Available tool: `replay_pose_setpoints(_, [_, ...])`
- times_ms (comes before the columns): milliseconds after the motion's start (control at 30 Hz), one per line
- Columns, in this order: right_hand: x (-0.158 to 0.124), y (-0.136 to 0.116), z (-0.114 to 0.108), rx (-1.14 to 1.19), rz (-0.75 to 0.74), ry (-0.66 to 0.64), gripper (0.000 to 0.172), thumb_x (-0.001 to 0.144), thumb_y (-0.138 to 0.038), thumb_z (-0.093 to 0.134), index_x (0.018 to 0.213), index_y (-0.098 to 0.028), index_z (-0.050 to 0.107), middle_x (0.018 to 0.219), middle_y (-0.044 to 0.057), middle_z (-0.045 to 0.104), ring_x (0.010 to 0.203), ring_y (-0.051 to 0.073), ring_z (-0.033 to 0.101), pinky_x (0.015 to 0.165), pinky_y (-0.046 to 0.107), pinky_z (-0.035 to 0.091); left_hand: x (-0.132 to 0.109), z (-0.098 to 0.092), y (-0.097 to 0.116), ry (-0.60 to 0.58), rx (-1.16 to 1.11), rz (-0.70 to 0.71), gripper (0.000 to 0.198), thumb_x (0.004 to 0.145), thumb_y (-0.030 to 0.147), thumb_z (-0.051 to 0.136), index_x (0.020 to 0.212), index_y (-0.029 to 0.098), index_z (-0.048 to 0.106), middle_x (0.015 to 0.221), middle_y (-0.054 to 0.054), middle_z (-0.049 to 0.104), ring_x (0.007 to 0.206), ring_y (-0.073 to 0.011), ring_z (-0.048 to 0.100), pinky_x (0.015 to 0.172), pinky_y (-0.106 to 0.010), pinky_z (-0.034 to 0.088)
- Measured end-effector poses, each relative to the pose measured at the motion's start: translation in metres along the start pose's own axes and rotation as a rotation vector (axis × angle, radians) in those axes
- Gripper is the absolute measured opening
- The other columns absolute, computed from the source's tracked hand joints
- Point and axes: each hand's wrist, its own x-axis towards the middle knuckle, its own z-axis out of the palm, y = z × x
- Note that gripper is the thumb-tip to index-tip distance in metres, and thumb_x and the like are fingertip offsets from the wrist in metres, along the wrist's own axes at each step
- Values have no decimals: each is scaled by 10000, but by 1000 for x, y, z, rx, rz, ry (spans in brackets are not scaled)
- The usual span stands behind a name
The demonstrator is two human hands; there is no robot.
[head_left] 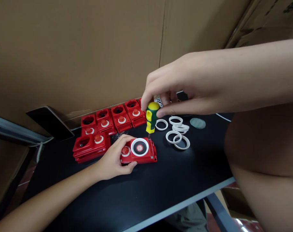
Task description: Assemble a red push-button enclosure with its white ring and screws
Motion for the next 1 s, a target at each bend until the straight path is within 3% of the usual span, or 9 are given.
replay_pose_setpoints(100, [4,-15,-2,-49,-15,-90,260,1124,-481,743,1069,-253,855,883,-79,792,705,68,665,667,278,508,0,0,-1,0,0,3,634,943,285,828,1517,285,558,1409,-106,674,1261,-308,728,1111,-451,630])
replay_pose_setpoints(200, [9,-21,1,-97,85,-65,418,1089,-620,747,939,-236,812,737,-56,704,625,86,599,580,305,438,-1,0,-1,-6,7,-2,636,944,291,831,1517,279,554,1420,-119,671,1271,-319,729,1100,-457,636])
replay_pose_setpoints(400, [17,-31,10,-130,161,-113,632,1141,-736,585,841,-204,746,742,-3,654,824,146,672,703,302,484,1,1,1,0,11,-6,626,941,293,832,1506,265,563,1398,-126,678,1250,-328,734,1095,-488,644])
replay_pose_setpoints(600, [12,-27,9,-85,172,-128,648,1125,-772,581,843,-205,722,714,-22,629,782,136,659,678,294,455,1,0,1,-3,16,-4,630,940,300,835,1507,270,562,1398,-120,684,1246,-330,735,1086,-493,647])
replay_pose_setpoints(667, [8,-19,8,-96,121,-80,537,1115,-713,652,942,-218,764,789,-15,692,801,155,683,678,306,477,0,0,1,-7,15,-8,634,940,294,839,1510,271,561,1403,-120,684,1254,-329,734,1093,-487,643])
replay_pose_setpoints(767, [2,-5,6,-101,-15,-28,336,1106,-568,726,1234,-267,803,1070,16,804,952,202,734,775,331,548,0,-1,1,-6,8,-9,638,939,288,841,1512,274,561,1402,-118,683,1253,-323,734,1092,-472,642])
replay_pose_setpoints(867, [-1,0,4,-29,-125,-47,355,1142,-460,680,1464,-328,752,1309,17,802,1088,203,741,895,316,583,0,-1,0,-2,3,-1,626,940,295,835,1506,272,570,1392,-117,684,1244,-317,736,1092,-467,644])
replay_pose_setpoints(1000, [4,-11,1,102,-178,-118,343,1215,-373,544,1477,-328,761,1465,0,765,1214,190,735,1017,296,590,1,-1,1,-4,5,-14,612,940,306,828,1497,255,581,1393,-128,691,1246,-323,739,1099,-467,645])
